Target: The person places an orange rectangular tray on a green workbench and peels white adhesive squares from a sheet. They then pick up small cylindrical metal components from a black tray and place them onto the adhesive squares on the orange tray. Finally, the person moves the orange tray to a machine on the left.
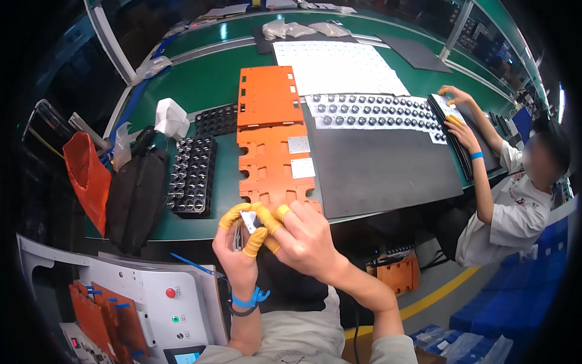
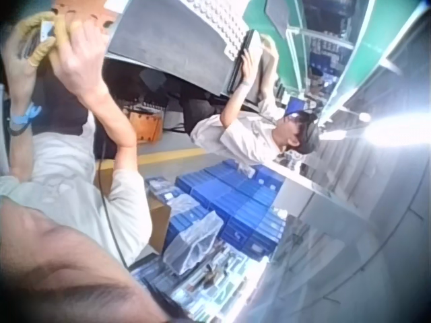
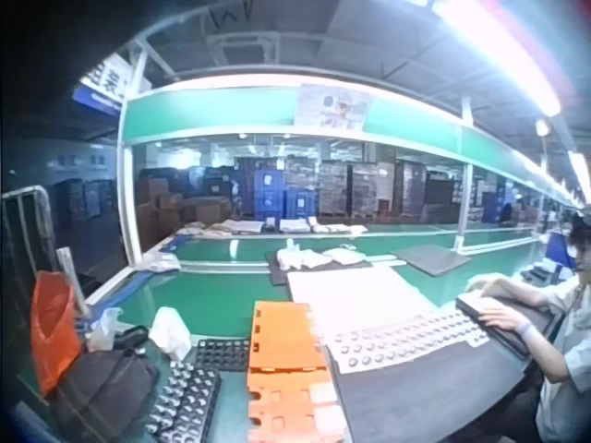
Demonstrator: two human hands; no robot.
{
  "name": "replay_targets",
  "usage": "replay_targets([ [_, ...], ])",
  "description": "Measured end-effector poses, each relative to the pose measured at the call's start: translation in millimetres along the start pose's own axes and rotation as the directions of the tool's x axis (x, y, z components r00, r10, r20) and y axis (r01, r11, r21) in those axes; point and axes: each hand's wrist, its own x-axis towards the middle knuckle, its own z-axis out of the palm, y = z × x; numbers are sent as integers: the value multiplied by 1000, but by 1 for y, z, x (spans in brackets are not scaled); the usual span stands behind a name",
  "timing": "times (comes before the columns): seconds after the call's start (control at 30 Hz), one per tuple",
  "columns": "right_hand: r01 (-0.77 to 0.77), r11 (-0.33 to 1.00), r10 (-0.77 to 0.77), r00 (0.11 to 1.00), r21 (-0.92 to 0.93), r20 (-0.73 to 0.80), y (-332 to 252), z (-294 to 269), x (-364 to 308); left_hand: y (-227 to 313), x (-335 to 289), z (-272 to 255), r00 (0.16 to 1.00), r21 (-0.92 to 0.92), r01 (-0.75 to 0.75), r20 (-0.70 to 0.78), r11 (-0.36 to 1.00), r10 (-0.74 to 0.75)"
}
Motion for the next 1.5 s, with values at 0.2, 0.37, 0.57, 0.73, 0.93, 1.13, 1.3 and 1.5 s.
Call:
replay_targets([
  [0.2,-341,932,327,937,-121,-123,45,-10,-14,-15,9,-8,995,167,92,18,982,-97],
  [0.37,-809,566,790,587,160,174,90,-11,-28,-14,16,-21,999,189,-31,-31,981,37],
  [0.57,-907,421,788,379,26,485,95,-3,-26,-19,12,-33,998,123,-8,-55,992,15],
  [0.73,-892,451,648,344,21,680,110,-10,-12,-15,10,-38,987,-311,147,-23,939,-162],
  [0.93,-876,479,397,170,-46,902,156,-7,1,-19,14,-43,963,-621,215,5,754,-271],
  [1.13,-837,491,502,44,-242,864,152,-8,25,-7,15,-44,963,-765,188,19,616,-270],
  [1.3,-726,557,659,92,-402,747,121,-18,47,-7,7,-52,965,-808,122,-40,577,-260],
  [1.5,-290,766,530,789,-573,310,56,5,52,-11,3,-71,976,-782,60,-86,621,-202],
])
